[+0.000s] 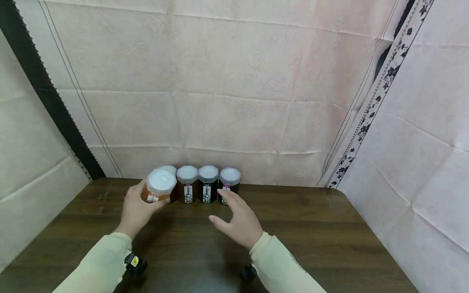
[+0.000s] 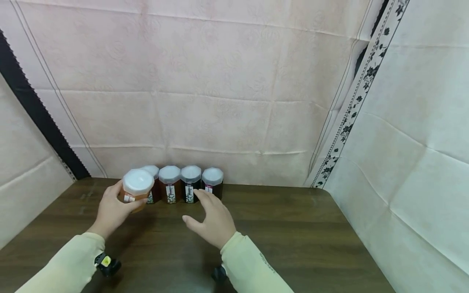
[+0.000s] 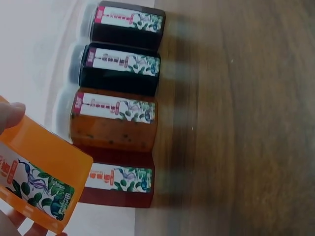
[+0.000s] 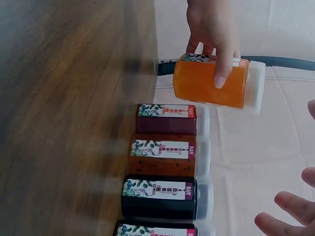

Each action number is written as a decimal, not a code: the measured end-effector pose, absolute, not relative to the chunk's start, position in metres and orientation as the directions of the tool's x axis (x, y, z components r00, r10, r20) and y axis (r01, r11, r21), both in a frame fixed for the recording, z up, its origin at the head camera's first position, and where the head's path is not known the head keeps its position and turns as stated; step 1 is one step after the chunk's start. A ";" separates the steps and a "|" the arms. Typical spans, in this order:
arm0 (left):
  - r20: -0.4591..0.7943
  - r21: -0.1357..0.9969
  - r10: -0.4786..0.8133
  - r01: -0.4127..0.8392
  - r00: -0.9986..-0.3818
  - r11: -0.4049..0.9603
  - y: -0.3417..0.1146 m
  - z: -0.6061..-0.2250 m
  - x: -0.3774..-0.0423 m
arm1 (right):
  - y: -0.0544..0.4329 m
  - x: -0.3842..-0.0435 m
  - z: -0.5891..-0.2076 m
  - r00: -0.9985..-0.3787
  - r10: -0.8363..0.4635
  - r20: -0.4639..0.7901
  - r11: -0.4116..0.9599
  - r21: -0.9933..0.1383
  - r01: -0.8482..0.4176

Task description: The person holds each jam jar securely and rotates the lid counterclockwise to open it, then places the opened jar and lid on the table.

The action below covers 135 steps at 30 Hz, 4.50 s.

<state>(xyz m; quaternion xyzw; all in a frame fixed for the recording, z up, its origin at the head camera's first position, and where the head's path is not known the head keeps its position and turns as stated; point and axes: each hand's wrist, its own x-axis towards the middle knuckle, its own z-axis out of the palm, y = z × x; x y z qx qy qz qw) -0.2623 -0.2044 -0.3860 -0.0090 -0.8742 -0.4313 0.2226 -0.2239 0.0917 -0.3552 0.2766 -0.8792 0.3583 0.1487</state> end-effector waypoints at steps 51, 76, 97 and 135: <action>0.541 0.503 -0.024 0.300 -0.841 0.810 -0.125 -0.398 -0.233 | 0.079 -0.233 -0.354 -0.869 -0.388 0.306 0.545 -0.684 -0.485; 0.517 0.532 -0.024 0.299 -0.856 0.792 -0.100 -0.394 -0.215 | 0.097 -0.226 -0.356 -0.846 -0.424 0.324 0.441 -0.742 -0.505; 0.471 0.540 -0.013 0.277 -0.882 0.794 -0.089 -0.398 -0.211 | 0.094 -0.226 -0.354 -0.813 -0.449 0.371 0.461 -0.683 -0.567; 0.451 0.539 0.003 0.275 -0.892 0.796 -0.085 -0.400 -0.208 | 0.092 -0.223 -0.345 -0.844 -0.471 0.256 0.505 -0.706 -0.496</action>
